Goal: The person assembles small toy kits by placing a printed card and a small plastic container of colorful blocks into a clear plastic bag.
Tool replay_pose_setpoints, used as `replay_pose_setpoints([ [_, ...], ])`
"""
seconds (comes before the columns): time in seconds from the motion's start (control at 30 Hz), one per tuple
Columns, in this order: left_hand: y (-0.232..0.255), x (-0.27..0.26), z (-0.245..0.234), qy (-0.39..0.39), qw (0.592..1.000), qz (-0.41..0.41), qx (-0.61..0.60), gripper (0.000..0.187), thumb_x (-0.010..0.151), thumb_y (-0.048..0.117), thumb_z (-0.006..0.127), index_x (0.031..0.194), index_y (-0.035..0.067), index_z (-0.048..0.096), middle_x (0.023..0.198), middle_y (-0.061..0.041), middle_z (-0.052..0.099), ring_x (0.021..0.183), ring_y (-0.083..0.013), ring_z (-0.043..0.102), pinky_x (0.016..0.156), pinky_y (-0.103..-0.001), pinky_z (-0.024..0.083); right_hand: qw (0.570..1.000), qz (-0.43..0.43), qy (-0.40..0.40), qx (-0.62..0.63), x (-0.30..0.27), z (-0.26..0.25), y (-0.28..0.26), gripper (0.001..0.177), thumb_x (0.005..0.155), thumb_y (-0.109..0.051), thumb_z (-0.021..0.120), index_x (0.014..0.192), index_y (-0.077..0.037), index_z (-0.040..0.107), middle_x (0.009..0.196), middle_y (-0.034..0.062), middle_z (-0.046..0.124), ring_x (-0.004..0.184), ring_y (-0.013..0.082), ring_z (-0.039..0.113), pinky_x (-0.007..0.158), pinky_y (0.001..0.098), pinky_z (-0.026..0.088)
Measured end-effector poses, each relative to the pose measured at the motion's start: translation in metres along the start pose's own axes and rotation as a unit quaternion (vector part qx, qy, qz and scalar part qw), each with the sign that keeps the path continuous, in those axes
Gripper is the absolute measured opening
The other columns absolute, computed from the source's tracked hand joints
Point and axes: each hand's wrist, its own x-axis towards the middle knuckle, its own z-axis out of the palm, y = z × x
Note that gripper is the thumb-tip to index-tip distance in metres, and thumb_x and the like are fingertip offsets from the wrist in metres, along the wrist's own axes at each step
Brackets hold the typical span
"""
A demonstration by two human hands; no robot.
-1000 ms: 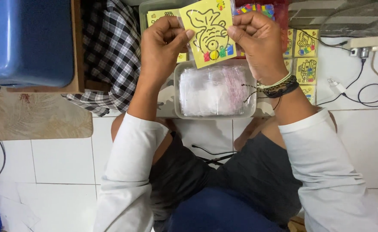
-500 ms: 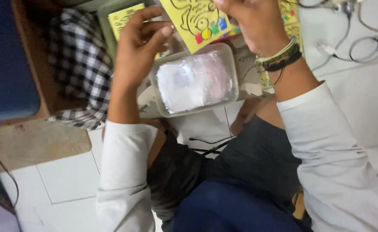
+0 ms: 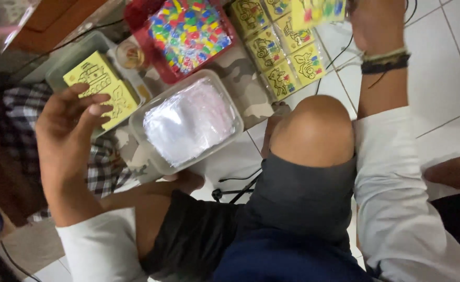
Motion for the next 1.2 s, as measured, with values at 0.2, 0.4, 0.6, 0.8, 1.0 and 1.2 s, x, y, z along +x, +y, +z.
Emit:
replay_pose_setpoints([
  [0.2, -0.017, 0.014, 0.003, -0.005, 0.997, -0.079, 0.025, 0.039, 0.102, -0.006, 0.056, 0.14, -0.001, 0.05, 0.126, -0.014, 0.066, 0.109, -0.0199, 0.067, 0.095, -0.026, 0.055, 0.982, 0.159, 0.098, -0.01, -0.014, -0.048, 0.14, 0.013, 0.098, -0.002, 0.068, 0.096, -0.015, 0.067, 0.084, -0.0054, 0.061, 0.064, 0.0023, 0.048, 0.053, 0.0166, 0.04],
  [0.4, -0.023, 0.024, 0.008, -0.021, 0.995, -0.071, 0.063, 0.039, 0.103, -0.011, 0.054, 0.142, -0.01, 0.047, 0.129, -0.023, 0.064, 0.11, -0.026, 0.065, 0.095, -0.03, 0.054, 0.975, 0.191, 0.026, -0.113, 0.023, -0.017, 0.239, 0.019, 0.092, -0.01, 0.073, 0.109, -0.016, 0.074, 0.094, -0.004, 0.072, 0.078, 0.0079, 0.063, 0.058, 0.0223, 0.055],
  [0.6, -0.032, 0.033, 0.011, -0.033, 0.992, -0.106, 0.052, 0.042, 0.101, -0.011, 0.054, 0.142, -0.005, 0.047, 0.129, -0.02, 0.063, 0.112, -0.0234, 0.063, 0.095, -0.03, 0.053, 0.984, -0.019, -0.034, -0.175, 0.072, 0.031, 0.317, 0.01, 0.088, 0.004, 0.077, 0.087, -0.005, 0.074, 0.084, -0.0003, 0.071, 0.076, 0.011, 0.063, 0.077, 0.0263, 0.058],
  [0.8, -0.03, 0.034, 0.015, -0.04, 0.989, -0.11, 0.088, 0.039, 0.1, -0.01, 0.058, 0.138, -0.011, 0.048, 0.125, -0.022, 0.066, 0.106, -0.0254, 0.065, 0.09, -0.031, 0.052, 0.945, 0.015, -0.013, -0.326, 0.074, 0.053, 0.332, 0.018, 0.082, 0.004, 0.068, 0.077, -0.011, 0.078, 0.085, -0.0013, 0.076, 0.076, 0.0157, 0.071, 0.074, 0.0308, 0.06],
  [1.0, -0.039, 0.033, 0.021, -0.039, 0.986, -0.115, 0.117, 0.042, 0.098, -0.005, 0.063, 0.137, -0.009, 0.048, 0.123, -0.023, 0.068, 0.108, -0.0269, 0.068, 0.092, -0.034, 0.056, 0.817, -0.092, -0.001, -0.569, 0.073, 0.044, 0.335, 0.009, 0.076, -0.008, 0.067, 0.074, -0.012, 0.074, 0.081, 0.0065, 0.077, 0.062, 0.0329, 0.065, 0.06, 0.0434, 0.052],
  [1.2, -0.12, 0.022, 0.048, -0.049, 0.97, -0.056, 0.231, 0.037, 0.089, -0.004, 0.072, 0.125, 0.003, 0.068, 0.092, -0.008, 0.072, 0.081, -0.0178, 0.07, 0.072, -0.031, 0.056, 0.807, -0.259, -0.006, -0.531, 0.069, -0.001, 0.309, 0.008, 0.076, -0.011, 0.075, 0.081, -0.014, 0.081, 0.084, 0.006, 0.076, 0.059, 0.0269, 0.065, 0.061, 0.0355, 0.057],
])
